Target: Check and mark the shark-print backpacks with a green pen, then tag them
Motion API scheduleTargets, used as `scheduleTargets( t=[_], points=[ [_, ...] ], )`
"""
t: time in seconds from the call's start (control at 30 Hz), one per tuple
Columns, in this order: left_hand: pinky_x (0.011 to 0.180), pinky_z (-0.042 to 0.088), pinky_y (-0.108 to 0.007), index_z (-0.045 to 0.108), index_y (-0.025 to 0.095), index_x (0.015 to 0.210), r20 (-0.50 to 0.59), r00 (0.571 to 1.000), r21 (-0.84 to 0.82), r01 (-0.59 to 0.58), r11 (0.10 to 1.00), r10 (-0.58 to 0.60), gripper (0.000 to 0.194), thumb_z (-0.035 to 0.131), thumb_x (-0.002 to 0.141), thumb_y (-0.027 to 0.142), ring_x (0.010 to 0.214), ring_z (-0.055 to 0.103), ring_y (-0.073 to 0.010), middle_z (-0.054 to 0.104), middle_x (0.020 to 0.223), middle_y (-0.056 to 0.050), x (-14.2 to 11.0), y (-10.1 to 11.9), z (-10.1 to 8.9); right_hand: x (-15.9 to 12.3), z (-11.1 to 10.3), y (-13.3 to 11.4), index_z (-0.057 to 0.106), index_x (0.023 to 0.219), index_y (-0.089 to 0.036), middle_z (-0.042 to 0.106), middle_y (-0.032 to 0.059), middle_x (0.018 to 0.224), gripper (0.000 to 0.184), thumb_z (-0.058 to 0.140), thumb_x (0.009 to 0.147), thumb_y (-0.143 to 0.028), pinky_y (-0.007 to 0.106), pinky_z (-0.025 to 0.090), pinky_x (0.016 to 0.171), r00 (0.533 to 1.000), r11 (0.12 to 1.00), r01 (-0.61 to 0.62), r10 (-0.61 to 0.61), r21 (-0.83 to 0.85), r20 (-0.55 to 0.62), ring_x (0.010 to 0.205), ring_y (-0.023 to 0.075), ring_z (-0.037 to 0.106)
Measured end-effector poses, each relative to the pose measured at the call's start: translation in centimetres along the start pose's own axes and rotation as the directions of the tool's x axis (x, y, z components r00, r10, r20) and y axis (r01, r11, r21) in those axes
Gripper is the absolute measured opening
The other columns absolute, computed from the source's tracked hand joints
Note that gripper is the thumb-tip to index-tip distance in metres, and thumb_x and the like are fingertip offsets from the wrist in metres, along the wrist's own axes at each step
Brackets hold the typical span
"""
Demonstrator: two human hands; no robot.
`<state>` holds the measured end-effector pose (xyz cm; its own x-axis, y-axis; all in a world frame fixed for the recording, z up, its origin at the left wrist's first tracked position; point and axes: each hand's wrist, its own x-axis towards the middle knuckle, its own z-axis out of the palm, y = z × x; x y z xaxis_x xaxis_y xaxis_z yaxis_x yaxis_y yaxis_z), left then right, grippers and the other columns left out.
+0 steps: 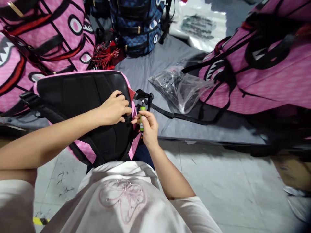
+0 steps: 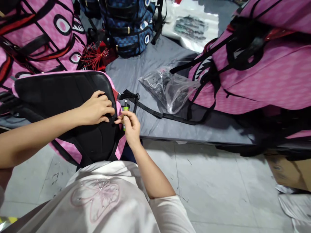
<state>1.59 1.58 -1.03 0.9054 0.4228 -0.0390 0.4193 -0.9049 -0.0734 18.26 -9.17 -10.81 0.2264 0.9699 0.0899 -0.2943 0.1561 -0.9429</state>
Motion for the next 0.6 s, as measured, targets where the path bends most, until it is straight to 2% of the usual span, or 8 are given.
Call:
scheduleTargets(
  t=[0.07,0.17,0.3,0.37,0.47,0.53,0.6],
  points=[
    [0.106,0.036,-0.055,0.075,0.022,0.092,0.046,0.999,0.013,0.007,1.000,-0.007,0.022,0.084,0.077,0.034,0.097,0.062,-0.0270,0.072,0.088,-0.005,0.6,0.3,0.1,-0.6,0.8,1.0,0.064,0.113,-0.024,0.072,0.0004,0.090,0.022,0.058,0.099,-0.040,0.033,0.061,0.080,0.997,0.997,0.062,-0.063,-0.041,-0.041,0.071,0.0136,0.074],
    [0.104,0.038,-0.054,0.076,0.020,0.090,0.081,0.997,0.070,-0.001,0.998,-0.005,0.026,0.081,0.079,0.043,0.096,0.062,-0.0278,0.072,0.085,-0.006,1.5,0.6,0.3,-1.8,1.7,2.8,0.064,0.115,-0.025,0.071,0.0035,0.096,0.022,0.051,0.102,-0.036,0.033,0.060,0.077,0.975,0.954,0.209,-0.221,-0.214,-0.030,0.071,0.0142,0.072],
    [0.112,0.035,-0.055,0.077,0.018,0.091,0.131,0.991,0.208,-0.046,0.977,0.019,0.050,0.073,0.081,0.067,0.103,0.059,-0.0291,0.073,0.091,-0.008,2.0,-1.0,-0.4,-2.4,1.1,4.6,0.066,0.114,-0.025,0.068,0.0044,0.097,0.023,0.047,0.102,-0.025,0.033,0.058,0.073,0.914,0.839,0.384,-0.403,-0.385,0.033,0.071,0.0141,0.068],
    [0.120,0.026,-0.058,0.077,0.016,0.092,0.147,0.989,0.294,-0.068,0.953,0.026,0.061,0.064,0.084,0.076,0.109,0.056,-0.0278,0.071,0.095,-0.008,1.7,-3.0,-1.6,-2.3,0.6,5.0,0.066,0.116,-0.026,0.067,0.0023,0.089,0.025,0.047,0.101,-0.020,0.033,0.057,0.076,0.894,0.809,0.427,-0.444,-0.403,0.055,0.073,0.0147,0.067],
    [0.124,0.013,-0.063,0.075,0.013,0.094,0.111,0.994,0.416,-0.034,0.909,-0.014,0.064,0.062,0.086,0.075,0.115,0.051,-0.0263,0.068,0.099,-0.007,1.0,-6.1,-3.5,-2.1,0.2,5.3,0.066,0.117,-0.026,0.065,0.0008,0.082,0.028,0.047,0.099,-0.017,0.034,0.056,0.078,0.886,0.791,0.444,-0.458,-0.420,0.074,0.078,0.0160,0.066],
    [0.123,0.012,-0.064,0.075,0.012,0.098,0.097,0.994,0.409,-0.002,0.912,-0.041,0.060,0.066,0.086,0.070,0.118,0.051,-0.0279,0.068,0.103,-0.009,0.6,-6.8,-4.0,-2.1,0.2,5.4,0.066,0.117,-0.025,0.066,0.0023,0.087,0.027,0.048,0.099,-0.017,0.033,0.056,0.077,0.893,0.790,0.424,-0.446,-0.442,0.058,0.078,0.0159,0.066],
    [0.121,0.018,-0.062,0.074,0.015,0.100,0.123,0.992,0.307,-0.007,0.952,-0.032,0.055,0.071,0.083,0.067,0.117,0.054,-0.0297,0.070,0.105,-0.009,0.6,-5.9,-3.4,-2.1,0.4,5.5,0.066,0.118,-0.024,0.067,0.0042,0.093,0.026,0.048,0.099,-0.019,0.034,0.056,0.077,0.894,0.782,0.416,-0.445,-0.464,0.052,0.081,0.0165,0.066]
  ],
)
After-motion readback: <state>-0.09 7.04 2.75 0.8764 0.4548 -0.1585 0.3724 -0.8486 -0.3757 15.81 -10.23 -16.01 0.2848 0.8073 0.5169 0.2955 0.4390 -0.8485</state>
